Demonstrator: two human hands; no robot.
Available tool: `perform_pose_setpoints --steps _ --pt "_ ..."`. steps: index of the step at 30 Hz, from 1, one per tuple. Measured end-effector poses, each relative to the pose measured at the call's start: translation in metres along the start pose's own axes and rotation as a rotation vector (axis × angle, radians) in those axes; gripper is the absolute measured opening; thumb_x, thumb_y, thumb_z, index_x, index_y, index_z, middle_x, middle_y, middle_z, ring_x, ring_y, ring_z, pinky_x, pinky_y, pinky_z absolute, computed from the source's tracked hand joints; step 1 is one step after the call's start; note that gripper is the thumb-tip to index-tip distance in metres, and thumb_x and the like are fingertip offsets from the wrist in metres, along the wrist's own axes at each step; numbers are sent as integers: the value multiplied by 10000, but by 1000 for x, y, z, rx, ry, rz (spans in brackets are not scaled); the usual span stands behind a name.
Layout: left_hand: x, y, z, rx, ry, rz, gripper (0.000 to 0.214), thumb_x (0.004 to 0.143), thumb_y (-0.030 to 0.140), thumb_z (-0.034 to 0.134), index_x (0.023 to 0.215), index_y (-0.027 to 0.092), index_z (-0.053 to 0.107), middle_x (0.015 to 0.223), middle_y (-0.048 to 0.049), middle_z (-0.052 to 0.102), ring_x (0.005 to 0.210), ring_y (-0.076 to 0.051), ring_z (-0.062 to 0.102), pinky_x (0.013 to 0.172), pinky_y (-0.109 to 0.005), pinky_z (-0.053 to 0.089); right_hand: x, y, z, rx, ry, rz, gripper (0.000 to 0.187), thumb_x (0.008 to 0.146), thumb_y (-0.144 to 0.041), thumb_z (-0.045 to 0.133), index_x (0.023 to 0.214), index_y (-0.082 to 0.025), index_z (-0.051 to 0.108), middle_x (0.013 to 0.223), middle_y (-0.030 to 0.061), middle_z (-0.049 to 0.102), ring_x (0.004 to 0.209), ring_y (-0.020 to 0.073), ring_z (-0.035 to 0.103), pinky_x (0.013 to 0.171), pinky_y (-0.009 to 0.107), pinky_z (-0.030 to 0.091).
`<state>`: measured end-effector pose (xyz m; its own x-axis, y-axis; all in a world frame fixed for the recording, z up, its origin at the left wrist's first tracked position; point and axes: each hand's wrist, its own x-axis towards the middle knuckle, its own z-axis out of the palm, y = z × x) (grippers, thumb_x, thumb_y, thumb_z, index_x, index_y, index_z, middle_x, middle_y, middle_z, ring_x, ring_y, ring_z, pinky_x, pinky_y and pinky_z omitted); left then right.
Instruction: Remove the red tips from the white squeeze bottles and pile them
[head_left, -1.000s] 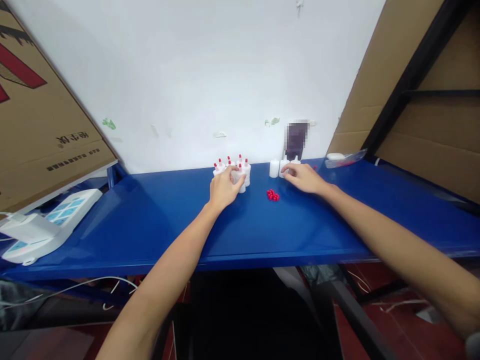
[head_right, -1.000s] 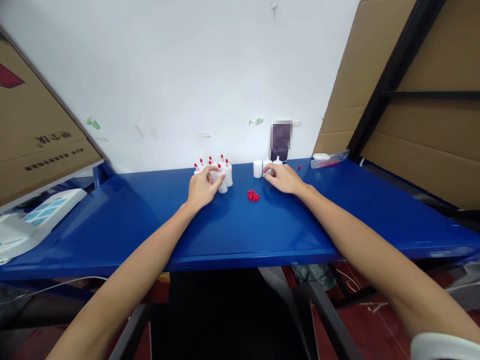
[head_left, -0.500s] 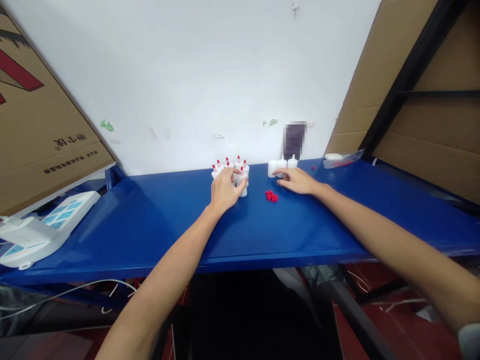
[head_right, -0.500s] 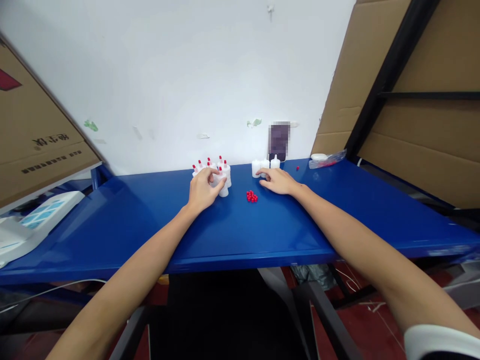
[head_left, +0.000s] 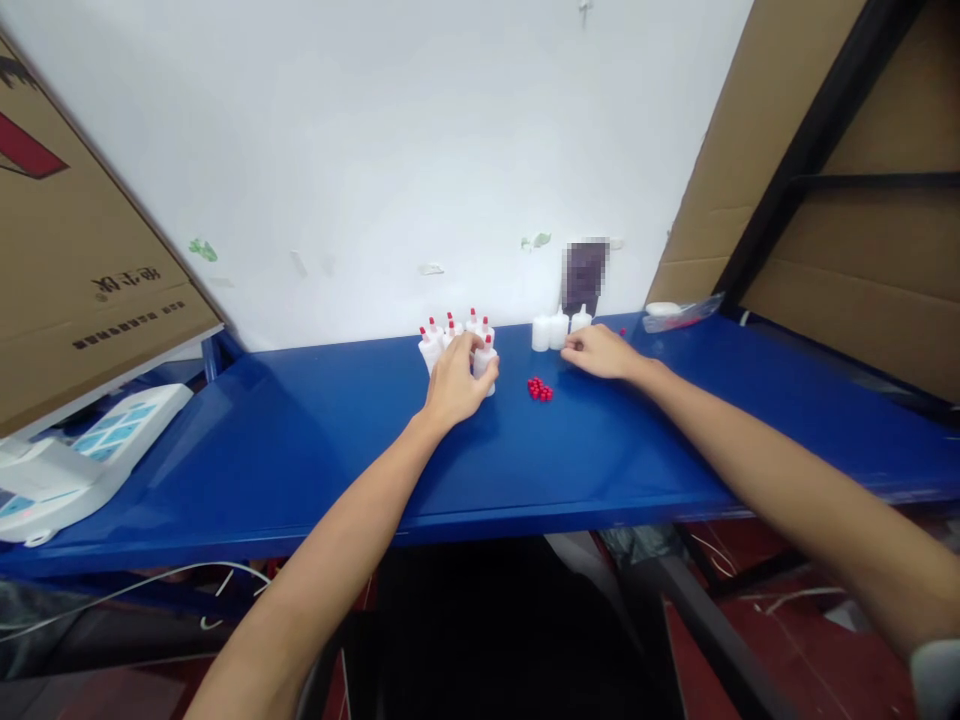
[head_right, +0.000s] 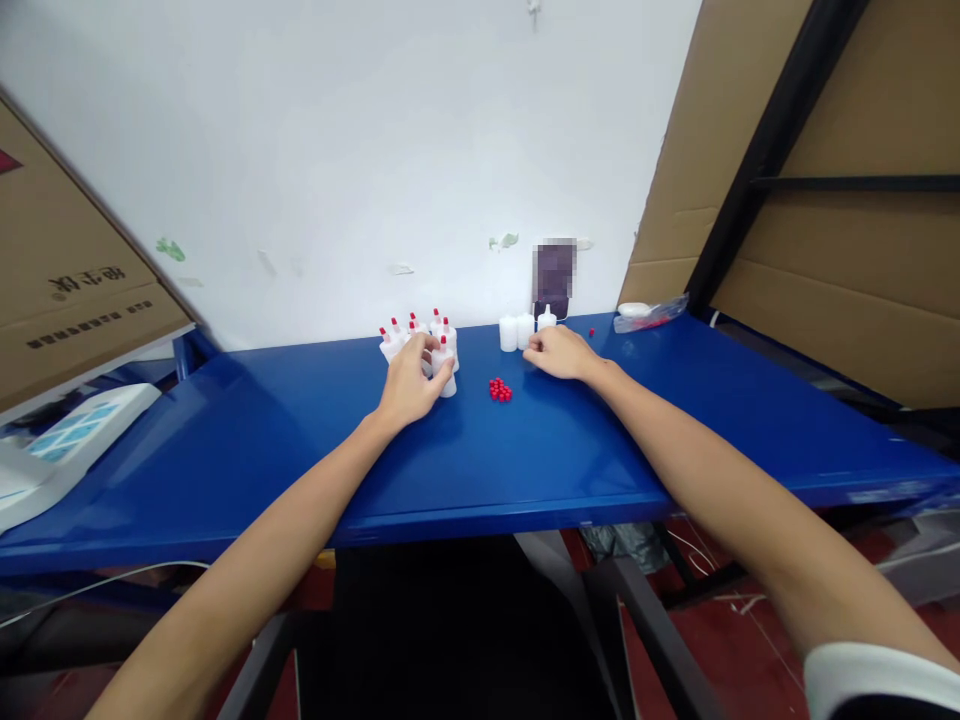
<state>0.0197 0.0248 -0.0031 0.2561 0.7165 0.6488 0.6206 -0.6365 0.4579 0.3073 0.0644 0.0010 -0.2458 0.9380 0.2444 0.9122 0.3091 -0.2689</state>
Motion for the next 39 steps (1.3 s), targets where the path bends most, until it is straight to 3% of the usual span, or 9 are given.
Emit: perform_pose_setpoints --steps 7,12,15,21,25,28,34,37,39 --pt "-2 -6 5 -152 -145 -70 239 963 354 489 1153 221 432 808 23 562 656 -133 516 701 -293 448 -3 26 -7 -184 -34 248 285 850 -377 545 670 -197 672 743 117 701 698 249 644 606 327 414" --pt "-3 -8 7 -270 -236 -71 254 1006 377 416 1208 227 384 915 -15 606 760 -147 591 800 -315 489 0 31 -1 -157 12 203 217 844 -347 569 829 -192 719 858 121 744 802 262 680 681 332 465" --pt "-1 -8 11 -410 -261 -149 244 1022 367 367 1226 236 348 987 -40 615 858 -146 633 828 -308 506 3 33 1 -119 14 186 192 837 -319 573 838 -196 721 856 109 745 821 263 682 713 332 470" --pt "1 -9 13 -456 -216 -335 239 1004 333 323 1224 246 362 841 8 580 683 -117 579 681 -253 508 3 39 -4 -61 0 214 160 823 -295 558 775 -209 685 798 80 726 786 248 661 709 322 446" --pt "-2 -3 3 -244 -207 -160 233 983 334 379 1166 223 468 754 19 579 642 -143 553 677 -286 483 -6 15 -10 8 -3 126 193 826 -281 541 660 -211 611 705 44 670 704 209 612 660 308 404" --pt "-5 7 -5 -95 -249 25 247 963 374 468 1134 208 534 880 -23 648 740 -177 588 753 -327 479 -16 -21 -11 144 23 -39 334 859 -326 519 547 -218 474 560 2 536 591 161 510 612 301 358" --pt "-6 19 -5 -31 -282 104 276 962 389 499 1165 212 564 989 -52 687 817 -216 632 762 -346 488 -29 -81 -9 427 118 -208 554 941 -541 442 512 -232 275 491 -41 288 513 109 296 547 298 255" --pt "-8 21 -4 -34 -289 146 274 959 373 513 1179 218 565 1006 -53 690 822 -223 638 766 -351 490 -33 -89 -8 459 137 -242 488 929 -517 497 553 -221 403 507 -39 387 526 116 361 553 285 285" --pt "-8 22 -3 -31 -298 155 277 958 369 517 1186 219 564 1006 -56 692 811 -224 637 756 -347 485 -36 -91 -7 486 135 -259 357 918 -486 542 689 -213 529 573 -28 510 560 133 446 572 279 335"
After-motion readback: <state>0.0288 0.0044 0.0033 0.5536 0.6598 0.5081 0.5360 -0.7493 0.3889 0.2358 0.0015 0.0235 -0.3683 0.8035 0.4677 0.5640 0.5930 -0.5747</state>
